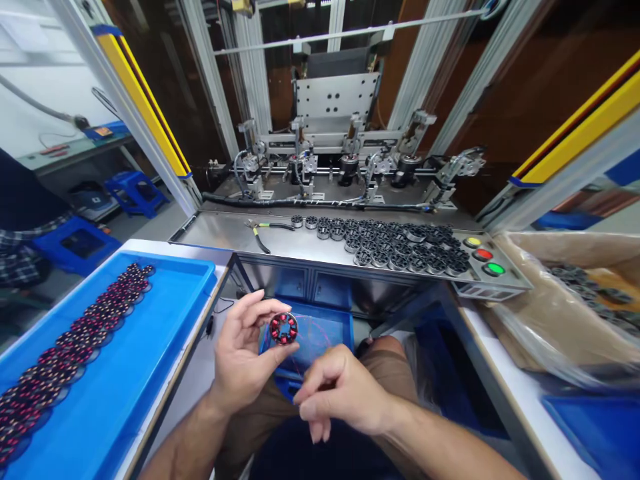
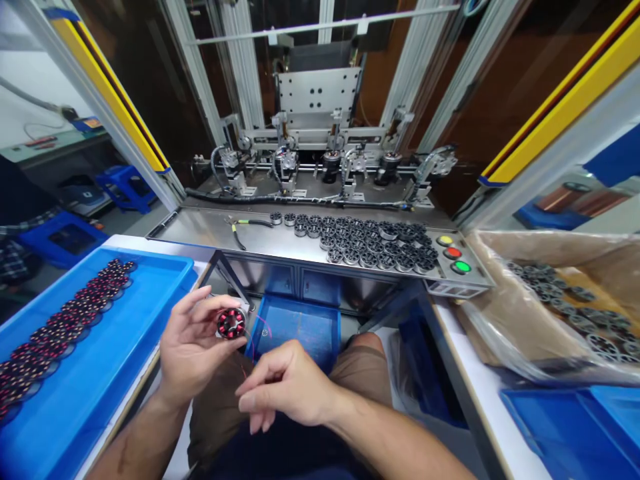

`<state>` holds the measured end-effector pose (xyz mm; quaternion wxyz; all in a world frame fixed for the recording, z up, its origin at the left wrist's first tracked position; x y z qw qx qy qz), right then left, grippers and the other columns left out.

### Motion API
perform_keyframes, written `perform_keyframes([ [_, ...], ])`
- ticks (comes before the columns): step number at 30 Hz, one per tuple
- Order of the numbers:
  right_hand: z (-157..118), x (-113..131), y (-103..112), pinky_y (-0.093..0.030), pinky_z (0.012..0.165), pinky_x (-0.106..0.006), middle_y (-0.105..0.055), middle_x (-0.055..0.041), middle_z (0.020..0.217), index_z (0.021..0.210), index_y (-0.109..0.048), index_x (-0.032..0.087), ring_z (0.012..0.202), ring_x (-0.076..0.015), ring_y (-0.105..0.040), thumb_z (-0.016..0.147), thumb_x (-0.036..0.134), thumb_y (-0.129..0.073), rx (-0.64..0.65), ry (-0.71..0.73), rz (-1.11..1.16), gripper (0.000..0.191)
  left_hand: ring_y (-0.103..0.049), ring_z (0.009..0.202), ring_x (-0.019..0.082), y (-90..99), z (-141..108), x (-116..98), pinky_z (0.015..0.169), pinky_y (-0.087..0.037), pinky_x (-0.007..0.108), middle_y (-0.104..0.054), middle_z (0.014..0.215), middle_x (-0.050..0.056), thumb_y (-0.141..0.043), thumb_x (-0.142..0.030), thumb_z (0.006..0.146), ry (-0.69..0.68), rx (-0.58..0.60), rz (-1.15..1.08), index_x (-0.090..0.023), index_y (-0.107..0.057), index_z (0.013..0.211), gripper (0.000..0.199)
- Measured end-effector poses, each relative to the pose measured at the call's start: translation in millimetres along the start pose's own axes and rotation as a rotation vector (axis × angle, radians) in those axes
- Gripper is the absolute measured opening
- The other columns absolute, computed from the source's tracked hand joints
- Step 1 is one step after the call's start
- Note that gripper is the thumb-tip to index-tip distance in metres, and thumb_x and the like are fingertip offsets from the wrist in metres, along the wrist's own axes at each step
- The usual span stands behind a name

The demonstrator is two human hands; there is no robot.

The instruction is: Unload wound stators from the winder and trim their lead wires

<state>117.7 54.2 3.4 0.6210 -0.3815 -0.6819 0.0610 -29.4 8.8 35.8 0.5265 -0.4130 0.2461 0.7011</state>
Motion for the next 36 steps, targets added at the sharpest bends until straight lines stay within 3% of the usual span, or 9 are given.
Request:
perform_keyframes([
  [5,-4.4,31.8,13.3,-0.051,0.048,-0.02,-0.072,-0.0026,0.058,0.075,-0.071,0.012,0.046,-0.0109,-0.064,0.062,0.049,-0.085,-0.071,0.137,-0.107,0.041,-0.069,0.104,0.011,1.6,-7.8,0.2,0.092,-0.054,0.019,-0.069,0.123,0.002,-0.067,-0.001,0.082,0.152,0.176,-0.099,-0.036,-0.043,0.137,0.07],
  [9,-5.1,44.9,3.7,-0.039,0.038,-0.016,-0.061,0.003,0.048,0.06,-0.06,0.014,0.037,-0.0054,-0.052,0.073,0.053,-0.076,-0.156,0.19,-0.145,0.044,-0.062,0.117,0.014,-1.6,-13.2,1.7,0.099,-0.05,0.022,-0.063,0.132,0.005,-0.06,-0.003,0.088,0.207,0.295,-0.133,-0.035,-0.042,0.139,0.063],
  [15,-4.2,30.1,-5.8,-0.023,0.033,-0.016,-0.053,0.0061,0.043,0.057,-0.055,0.015,0.033,-0.0024,-0.037,0.07,0.051,-0.079,-0.124,0.203,-0.05,0.044,-0.066,0.081,0.007,-8.8,-15.6,7.8,0.073,-0.055,0.014,-0.064,0.109,-0.002,-0.079,-0.004,0.072,0.221,0.165,-0.266,-0.036,-0.051,0.128,0.07],
  [22,-16.7,19.4,27.4,-0.029,0.037,-0.018,-0.053,0.0053,0.044,0.057,-0.06,0.015,0.036,-0.0049,-0.043,0.066,0.053,-0.079,0.03,0.0,-0.344,0.044,-0.067,0.084,0.01,-0.1,-10.5,5.6,0.072,-0.056,0.016,-0.069,0.106,0.001,-0.079,-0.013,0.075,0.195,0.134,-0.252,-0.034,-0.051,0.127,0.063],
  [24,-20.6,29.3,34.9,-0.033,0.042,-0.019,-0.055,0.0043,0.049,0.06,-0.062,0.015,0.042,-0.0064,-0.046,0.067,0.054,-0.079,-0.091,0.091,-0.446,0.043,-0.069,0.091,0.012,1.5,-10.6,4.2,0.078,-0.057,0.019,-0.071,0.108,0.002,-0.076,-0.01,0.077,0.129,0.135,-0.167,-0.033,-0.05,0.129,0.063],
  [27,-25.2,50.0,28.2,-0.039,0.053,-0.023,-0.056,0.0033,0.06,0.068,-0.062,0.016,0.054,-0.0085,-0.049,0.066,0.053,-0.08,-0.304,0.362,-0.542,0.041,-0.069,0.102,0.015,-0.1,-13.5,3.4,0.086,-0.057,0.023,-0.071,0.113,0.003,-0.072,-0.004,0.079,0.021,0.153,-0.029,-0.032,-0.048,0.132,0.065],
  [30,-23.4,60.3,7.6,-0.041,0.058,-0.025,-0.055,0.0036,0.064,0.068,-0.057,0.018,0.058,-0.0102,-0.049,0.065,0.051,-0.083,-0.293,0.48,-0.585,0.042,-0.068,0.109,0.017,-3.7,-16.7,2.9,0.092,-0.056,0.027,-0.071,0.118,0.005,-0.069,-0.001,0.08,-0.041,0.185,0.039,-0.03,-0.045,0.136,0.068],
  [33,-18.9,57.8,-5.3,-0.041,0.059,-0.027,-0.055,0.002,0.065,0.068,-0.054,0.019,0.06,-0.0116,-0.048,0.078,0.051,-0.072,-0.269,0.521,-0.62,0.038,-0.067,0.111,0.017,-6.4,-17.5,2.1,0.096,-0.054,0.028,-0.07,0.122,0.004,-0.068,-0.002,0.081,0.015,0.211,0.006,-0.032,-0.044,0.137,0.068],
  [36,-16.8,48.8,-4.6,-0.039,0.059,-0.027,-0.053,0.0016,0.063,0.068,-0.053,0.02,0.059,-0.0123,-0.046,0.087,0.049,-0.062,-0.326,0.567,-0.648,0.036,-0.067,0.111,0.016,-6.9,-16.1,2.7,0.094,-0.055,0.025,-0.071,0.121,0.004,-0.067,-0.004,0.083,0.172,0.205,-0.116,-0.033,-0.047,0.133,0.062],
])
Point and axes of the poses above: each hand's wrist, its own z-axis towards the middle knuckle, its own y-axis out of the back of the hand, x = y × z, the point moved 2 cm from there along z, towards the middle knuckle
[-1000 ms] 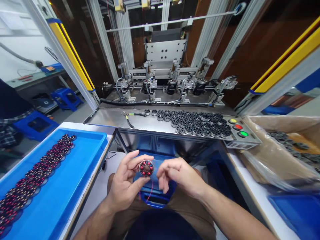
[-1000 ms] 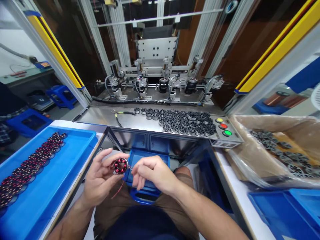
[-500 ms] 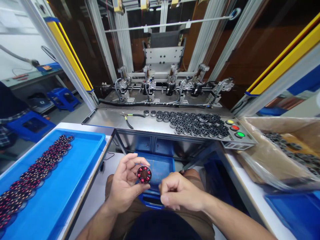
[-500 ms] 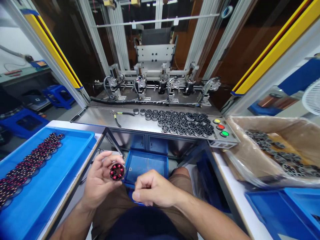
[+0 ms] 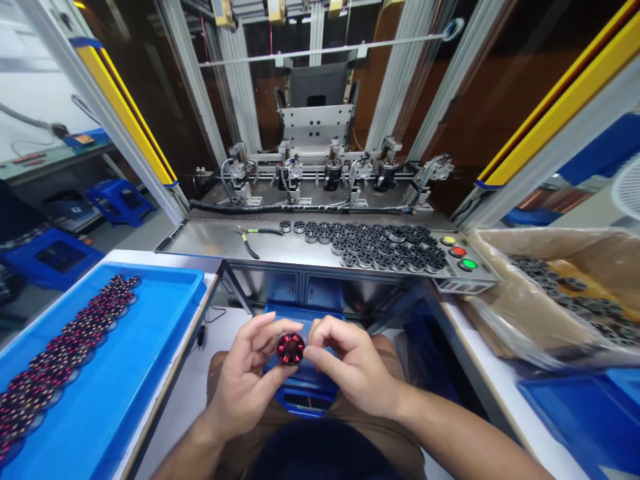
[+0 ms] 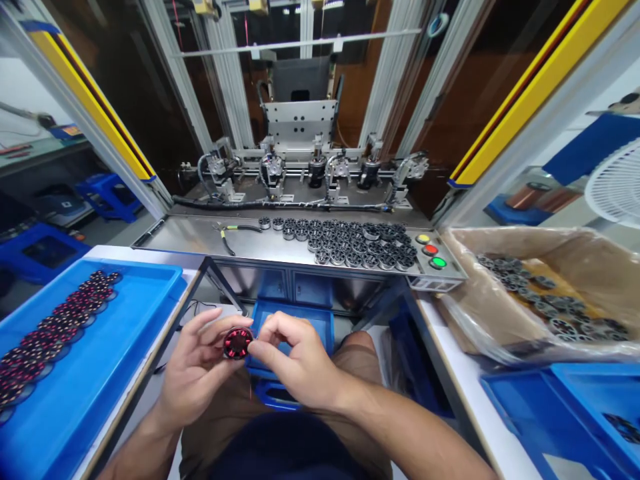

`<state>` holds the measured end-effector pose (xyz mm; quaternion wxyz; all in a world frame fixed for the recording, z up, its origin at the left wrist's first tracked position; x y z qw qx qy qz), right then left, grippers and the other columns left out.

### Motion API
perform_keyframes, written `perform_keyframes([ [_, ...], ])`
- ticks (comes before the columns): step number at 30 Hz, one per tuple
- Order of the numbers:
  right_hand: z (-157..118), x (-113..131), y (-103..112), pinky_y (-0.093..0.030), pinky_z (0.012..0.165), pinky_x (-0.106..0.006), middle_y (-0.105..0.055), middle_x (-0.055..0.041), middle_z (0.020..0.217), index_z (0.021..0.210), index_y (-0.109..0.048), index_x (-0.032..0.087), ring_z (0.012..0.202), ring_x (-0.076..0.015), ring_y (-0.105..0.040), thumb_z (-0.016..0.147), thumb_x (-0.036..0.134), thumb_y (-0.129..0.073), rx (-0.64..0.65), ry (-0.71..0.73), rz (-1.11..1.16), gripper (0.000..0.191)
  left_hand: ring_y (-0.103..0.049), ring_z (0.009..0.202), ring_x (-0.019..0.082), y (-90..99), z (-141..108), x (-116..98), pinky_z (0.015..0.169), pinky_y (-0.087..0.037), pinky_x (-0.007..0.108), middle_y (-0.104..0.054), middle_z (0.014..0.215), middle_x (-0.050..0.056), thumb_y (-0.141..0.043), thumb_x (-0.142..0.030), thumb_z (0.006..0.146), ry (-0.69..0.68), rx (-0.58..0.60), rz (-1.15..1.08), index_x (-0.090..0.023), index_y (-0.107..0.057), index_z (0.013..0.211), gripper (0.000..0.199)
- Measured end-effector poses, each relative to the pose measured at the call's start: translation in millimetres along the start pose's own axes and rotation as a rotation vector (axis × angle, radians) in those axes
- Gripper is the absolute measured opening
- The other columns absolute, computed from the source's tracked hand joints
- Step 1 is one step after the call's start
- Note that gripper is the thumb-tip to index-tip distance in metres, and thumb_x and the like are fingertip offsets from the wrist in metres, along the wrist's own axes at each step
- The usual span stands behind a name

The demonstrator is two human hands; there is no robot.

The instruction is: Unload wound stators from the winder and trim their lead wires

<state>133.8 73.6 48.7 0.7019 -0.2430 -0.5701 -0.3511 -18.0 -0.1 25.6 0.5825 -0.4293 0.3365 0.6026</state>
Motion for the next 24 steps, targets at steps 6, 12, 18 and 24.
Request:
perform_keyframes([
  [6,-7.2,-14.2,-1.2,-0.04,0.059,-0.028,-0.052,0.0023,0.061,0.068,-0.051,0.021,0.058,-0.0124,-0.048,0.09,0.046,-0.059,-0.107,0.013,0.068,0.035,-0.07,0.099,0.018,2.9,3.5,12.3,0.085,-0.058,0.026,-0.071,0.119,0.008,-0.073,-0.015,0.081,0.18,-0.006,-0.223,-0.026,-0.065,0.114,0.036],
  [12,-12.5,-17.9,-5.9,-0.041,0.062,-0.028,-0.055,0.001,0.064,0.069,-0.053,0.02,0.061,-0.0133,-0.051,0.09,0.046,-0.06,-0.117,0.013,0.057,0.034,-0.066,0.088,0.018,-4.8,4.3,27.1,0.072,-0.056,0.025,-0.064,0.117,0.009,-0.089,-0.037,0.059,0.166,-0.089,-0.261,-0.024,-0.067,0.11,0.057],
  [18,-13.4,-18.5,-6.8,-0.043,0.062,-0.028,-0.054,0.0002,0.071,0.078,-0.055,0.02,0.065,-0.0141,-0.051,0.086,0.051,-0.063,-0.126,0.052,0.064,0.033,-0.067,0.096,0.02,-10.5,-1.3,16.9,0.079,-0.058,0.028,-0.068,0.101,0.007,-0.081,-0.016,0.07,-0.03,-0.222,0.139,-0.023,-0.069,0.103,0.035],
  [24,-7.3,-8.9,-5.1,-0.044,0.064,-0.03,-0.056,-0.0012,0.069,0.072,-0.056,0.02,0.067,-0.0155,-0.054,0.092,0.032,-0.058,-0.095,0.174,-0.088,0.023,-0.069,0.098,0.023,-3.6,-6.2,9.5,0.079,-0.061,0.032,-0.073,0.102,0.008,-0.079,-0.01,0.07,-0.21,-0.167,0.394,-0.022,-0.067,0.107,0.04],
])
Point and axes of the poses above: each hand's wrist, its own z-axis towards the middle knuckle, its own y-axis out of the back of the hand, x = y × z, the point moved 2 cm from there along z, towards the middle knuckle
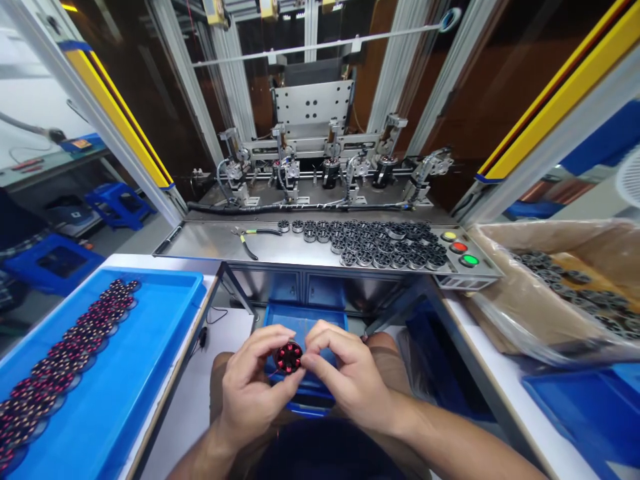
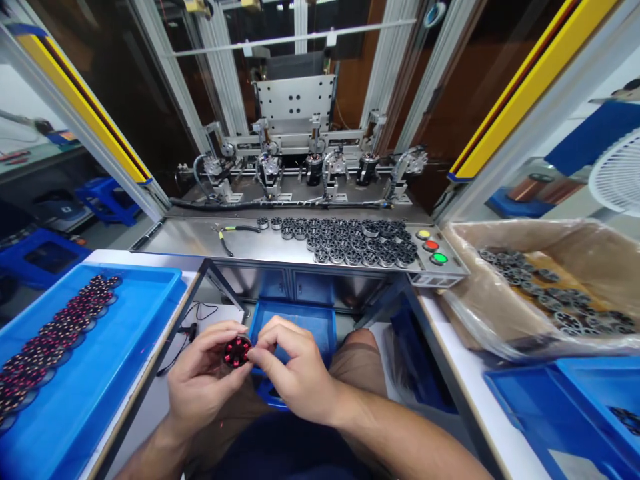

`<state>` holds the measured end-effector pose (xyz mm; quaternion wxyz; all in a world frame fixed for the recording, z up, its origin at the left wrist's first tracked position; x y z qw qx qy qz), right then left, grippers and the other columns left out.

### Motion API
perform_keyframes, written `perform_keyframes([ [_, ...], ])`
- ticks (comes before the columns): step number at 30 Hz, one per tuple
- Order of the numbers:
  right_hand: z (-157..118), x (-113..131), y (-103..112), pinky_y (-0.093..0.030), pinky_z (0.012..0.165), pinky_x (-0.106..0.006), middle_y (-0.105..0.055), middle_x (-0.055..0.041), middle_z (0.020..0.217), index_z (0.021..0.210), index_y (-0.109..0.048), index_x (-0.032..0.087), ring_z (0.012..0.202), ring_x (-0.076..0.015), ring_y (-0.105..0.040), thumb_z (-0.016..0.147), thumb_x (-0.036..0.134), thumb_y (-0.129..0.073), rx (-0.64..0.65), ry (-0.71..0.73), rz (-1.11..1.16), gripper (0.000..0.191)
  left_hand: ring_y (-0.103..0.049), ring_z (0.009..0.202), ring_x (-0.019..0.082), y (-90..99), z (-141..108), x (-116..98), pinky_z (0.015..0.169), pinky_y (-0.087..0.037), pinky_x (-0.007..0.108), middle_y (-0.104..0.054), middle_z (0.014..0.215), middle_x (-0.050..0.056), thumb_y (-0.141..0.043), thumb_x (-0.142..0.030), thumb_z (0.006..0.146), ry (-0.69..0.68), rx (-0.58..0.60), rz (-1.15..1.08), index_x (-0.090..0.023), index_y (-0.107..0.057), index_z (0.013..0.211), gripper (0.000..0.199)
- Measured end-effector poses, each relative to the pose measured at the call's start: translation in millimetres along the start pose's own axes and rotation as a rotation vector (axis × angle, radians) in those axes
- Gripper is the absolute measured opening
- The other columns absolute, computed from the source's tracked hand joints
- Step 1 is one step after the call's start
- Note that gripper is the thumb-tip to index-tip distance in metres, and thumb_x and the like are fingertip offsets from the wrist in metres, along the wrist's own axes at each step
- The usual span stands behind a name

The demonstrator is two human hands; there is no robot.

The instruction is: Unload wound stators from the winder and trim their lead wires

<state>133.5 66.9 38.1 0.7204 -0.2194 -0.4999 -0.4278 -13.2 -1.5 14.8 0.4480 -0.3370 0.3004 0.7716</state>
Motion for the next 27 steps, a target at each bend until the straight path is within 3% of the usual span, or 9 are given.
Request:
perform_keyframes([
  [4,0.5,3.5,-2.7,-0.044,0.063,-0.03,-0.056,-0.0013,0.069,0.072,-0.056,0.021,0.066,-0.0156,-0.054,0.092,0.029,-0.057,-0.026,0.03,-0.009,0.022,-0.07,0.096,0.022,2.4,-0.1,-1.3,0.081,-0.061,0.033,-0.074,0.1,0.006,-0.08,-0.009,0.069,-0.029,0.003,0.059,-0.022,-0.068,0.106,0.041],
  [11,-5.8,-7.2,-7.8,-0.043,0.063,-0.029,-0.054,-0.0004,0.069,0.072,-0.055,0.02,0.066,-0.0149,-0.051,0.093,0.036,-0.057,-0.105,-0.146,0.127,0.027,-0.071,0.093,0.022,1.7,1.5,-5.0,0.078,-0.062,0.032,-0.074,0.099,0.008,-0.081,-0.013,0.069,0.054,-0.064,-0.079,-0.02,-0.069,0.104,0.037],
  [16,-3.0,-2.3,-9.9,-0.046,0.067,-0.03,-0.056,-0.0011,0.075,0.079,-0.058,0.02,0.071,-0.0163,-0.053,0.086,0.043,-0.066,-0.101,-0.075,0.162,0.025,-0.071,0.093,0.023,2.7,0.2,-4.8,0.075,-0.062,0.033,-0.074,0.099,0.008,-0.08,-0.008,0.068,-0.014,-0.018,-0.002,-0.022,-0.07,0.105,0.041],
  [19,0.0,-2.6,-10.6,-0.045,0.063,-0.028,-0.054,0.0001,0.069,0.07,-0.055,0.02,0.065,-0.0143,-0.052,0.09,0.04,-0.061,-0.163,-0.171,0.192,0.028,-0.07,0.095,0.023,3.1,-1.9,-4.7,0.079,-0.062,0.035,-0.074,0.102,0.007,-0.079,-0.006,0.068,-0.025,-0.004,0.009,-0.023,-0.069,0.108,0.044],
  [23,-1.5,-10.3,-11.6,-0.046,0.062,-0.027,-0.053,0.0017,0.068,0.072,-0.056,0.02,0.061,-0.0128,-0.052,0.089,0.043,-0.062,-0.169,-0.302,0.347,0.03,-0.069,0.099,0.025,5.0,-1.3,-4.2,0.081,-0.061,0.036,-0.073,0.101,0.008,-0.079,-0.01,0.07,0.061,-0.04,-0.073,-0.021,-0.069,0.105,0.038],
  [27,-5.9,-13.8,-12.3,-0.046,0.063,-0.027,-0.055,0.001,0.076,0.084,-0.062,0.02,0.067,-0.0132,-0.053,0.074,0.049,-0.077,-0.112,-0.261,0.452,0.034,-0.07,0.097,0.023,7.0,1.7,-3.1,0.079,-0.061,0.032,-0.072,0.102,0.008,-0.08,-0.012,0.07,0.157,-0.049,-0.102,-0.02,-0.069,0.103,0.035],
])
Point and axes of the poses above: each hand's wrist, its own z-axis towards the middle knuckle, its own y-axis out of the back of the hand, x = y × z, the point moved 2 cm from there along z, towards the middle knuckle
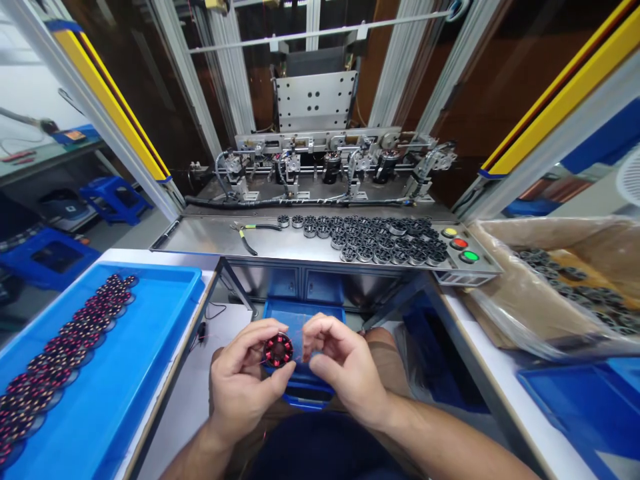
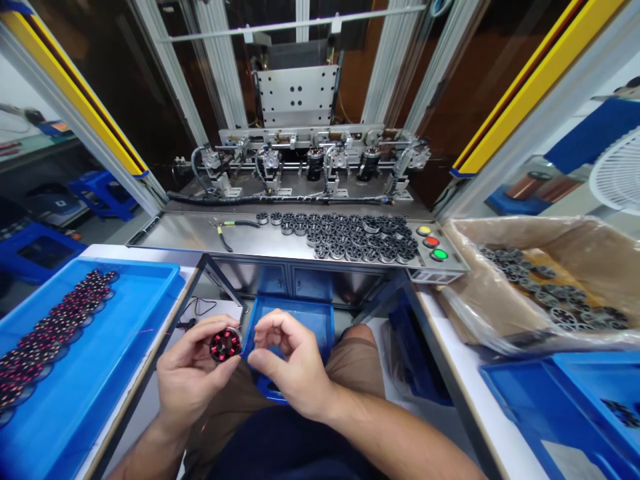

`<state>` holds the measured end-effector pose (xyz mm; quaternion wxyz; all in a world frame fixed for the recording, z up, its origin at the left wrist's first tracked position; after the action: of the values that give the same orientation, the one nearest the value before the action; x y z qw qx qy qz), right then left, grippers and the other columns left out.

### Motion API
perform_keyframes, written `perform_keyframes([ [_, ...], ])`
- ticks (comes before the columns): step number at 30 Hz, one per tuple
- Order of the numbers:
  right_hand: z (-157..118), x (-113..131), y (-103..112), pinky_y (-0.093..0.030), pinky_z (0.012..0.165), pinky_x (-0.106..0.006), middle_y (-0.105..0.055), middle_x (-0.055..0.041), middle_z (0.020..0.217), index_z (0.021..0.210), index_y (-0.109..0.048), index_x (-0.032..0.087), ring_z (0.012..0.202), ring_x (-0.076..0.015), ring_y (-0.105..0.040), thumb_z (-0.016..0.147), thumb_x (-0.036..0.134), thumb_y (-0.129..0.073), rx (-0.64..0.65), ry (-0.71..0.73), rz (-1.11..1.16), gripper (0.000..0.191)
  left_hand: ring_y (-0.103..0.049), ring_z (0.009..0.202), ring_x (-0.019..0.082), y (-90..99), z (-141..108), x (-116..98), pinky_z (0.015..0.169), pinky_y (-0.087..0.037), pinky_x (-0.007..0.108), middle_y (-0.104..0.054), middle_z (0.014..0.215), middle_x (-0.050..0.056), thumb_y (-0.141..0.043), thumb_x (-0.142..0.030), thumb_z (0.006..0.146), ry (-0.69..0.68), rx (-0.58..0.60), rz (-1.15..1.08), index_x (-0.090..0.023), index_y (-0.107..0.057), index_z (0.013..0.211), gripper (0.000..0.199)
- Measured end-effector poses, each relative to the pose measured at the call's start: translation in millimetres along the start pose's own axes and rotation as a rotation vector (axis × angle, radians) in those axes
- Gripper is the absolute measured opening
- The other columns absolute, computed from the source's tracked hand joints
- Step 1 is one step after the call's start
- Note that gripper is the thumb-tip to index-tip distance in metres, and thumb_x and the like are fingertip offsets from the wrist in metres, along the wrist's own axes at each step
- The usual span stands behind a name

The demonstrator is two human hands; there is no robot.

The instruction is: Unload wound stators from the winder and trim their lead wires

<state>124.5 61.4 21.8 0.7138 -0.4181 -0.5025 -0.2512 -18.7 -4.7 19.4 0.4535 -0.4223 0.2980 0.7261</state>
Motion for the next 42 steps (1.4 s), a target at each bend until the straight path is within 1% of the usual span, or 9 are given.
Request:
perform_keyframes([
  [6,0.8,7.7,-3.1,-0.043,0.064,-0.028,-0.059,-0.0003,0.068,0.07,-0.065,0.019,0.065,-0.0137,-0.053,0.082,0.041,-0.071,0.016,0.076,-0.128,0.025,-0.069,0.097,0.02,-0.6,0.2,-0.9,0.08,-0.06,0.028,-0.072,0.102,0.005,-0.079,-0.01,0.07,-0.012,0.013,-0.009,-0.023,-0.069,0.104,0.037],
  [13,-0.5,16.9,-0.9,-0.044,0.058,-0.027,-0.058,-0.0002,0.063,0.066,-0.061,0.019,0.059,-0.0127,-0.052,0.086,0.036,-0.067,-0.013,0.122,-0.255,0.027,-0.068,0.098,0.019,2.2,-0.3,-4.9,0.084,-0.058,0.028,-0.072,0.107,0.004,-0.076,0.001,0.067,-0.192,0.054,0.153,-0.025,-0.067,0.113,0.053],
  [16,1.7,19.7,2.3,-0.048,0.061,-0.028,-0.063,-0.003,0.068,0.078,-0.067,0.018,0.064,-0.0151,-0.058,0.089,0.035,-0.063,0.083,0.244,-0.319,0.021,-0.068,0.098,0.017,2.6,3.6,-7.3,0.085,-0.056,0.024,-0.072,0.103,0.001,-0.072,0.001,0.068,-0.084,0.06,0.05,-0.026,-0.068,0.11,0.051],
  [19,5.5,23.9,4.2,-0.051,0.066,-0.03,-0.068,-0.0063,0.079,0.095,-0.07,0.018,0.074,-0.0171,-0.063,0.092,0.023,-0.059,0.181,0.404,-0.399,0.012,-0.068,0.093,0.014,-0.2,7.0,-9.0,0.082,-0.056,0.019,-0.072,0.1,-0.001,-0.068,0.0,0.068,0.056,0.122,-0.155,-0.027,-0.069,0.107,0.048],
  [23,7.4,28.0,1.4,-0.053,0.067,-0.031,-0.068,-0.006,0.08,0.098,-0.07,0.019,0.076,-0.0178,-0.064,0.088,0.016,-0.064,0.214,0.547,-0.48,0.012,-0.069,0.089,0.013,-3.0,8.3,-10.9,0.082,-0.055,0.018,-0.073,0.097,-0.002,-0.066,0.002,0.066,0.085,0.149,-0.245,-0.027,-0.07,0.106,0.05],
  [29,-1.8,24.3,-5.6,-0.05,0.059,-0.027,-0.064,-0.0023,0.069,0.08,-0.068,0.018,0.066,-0.0147,-0.062,0.085,0.009,-0.064,0.066,0.497,-0.485,0.011,-0.068,0.094,0.014,-0.4,2.5,-10.9,0.083,-0.055,0.019,-0.073,0.1,-0.001,-0.067,0.002,0.066,0.025,0.035,-0.086,-0.027,-0.07,0.106,0.05],
  [34,-11.3,21.6,-8.2,-0.049,0.058,-0.025,-0.062,-0.0012,0.067,0.08,-0.067,0.018,0.063,-0.0134,-0.06,0.085,0.008,-0.063,0.081,0.485,-0.42,0.012,-0.068,0.098,0.016,0.1,-1.2,-13.1,0.086,-0.055,0.022,-0.074,0.102,0.0,-0.071,0.003,0.065,-0.08,-0.062,0.075,-0.027,-0.07,0.108,0.052],
  [37,-7.5,25.2,-0.6,-0.052,0.063,-0.028,-0.064,-0.0024,0.072,0.089,-0.069,0.019,0.068,-0.015,-0.062,0.086,0.015,-0.067,0.158,0.53,-0.385,0.005,-0.069,0.094,0.016,-1.0,1.5,-14.7,0.083,-0.056,0.021,-0.075,0.099,0.001,-0.073,-0.001,0.066,0.021,-0.025,-0.071,-0.027,-0.072,0.105,0.047],
  [42,16.9,43.4,12.8,-0.053,0.087,-0.038,-0.066,-0.0124,0.109,0.115,-0.068,0.021,0.102,-0.0216,-0.063,0.082,0.035,-0.075,0.393,0.599,-0.435,0.036,-0.07,0.077,0.013,-4.3,5.5,-17.4,0.07,-0.055,0.016,-0.077,0.088,0.002,-0.083,-0.02,0.067,0.324,0.156,-0.428,-0.025,-0.075,0.1,0.034],
])
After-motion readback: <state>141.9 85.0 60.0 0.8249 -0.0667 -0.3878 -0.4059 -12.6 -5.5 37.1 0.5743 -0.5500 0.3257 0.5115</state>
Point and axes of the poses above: each hand's wrist, its own z-axis towards the middle knuckle, its own y-axis out of the back of the hand, x = y × z, the point moved 2 cm from there along z, towards the middle knuckle
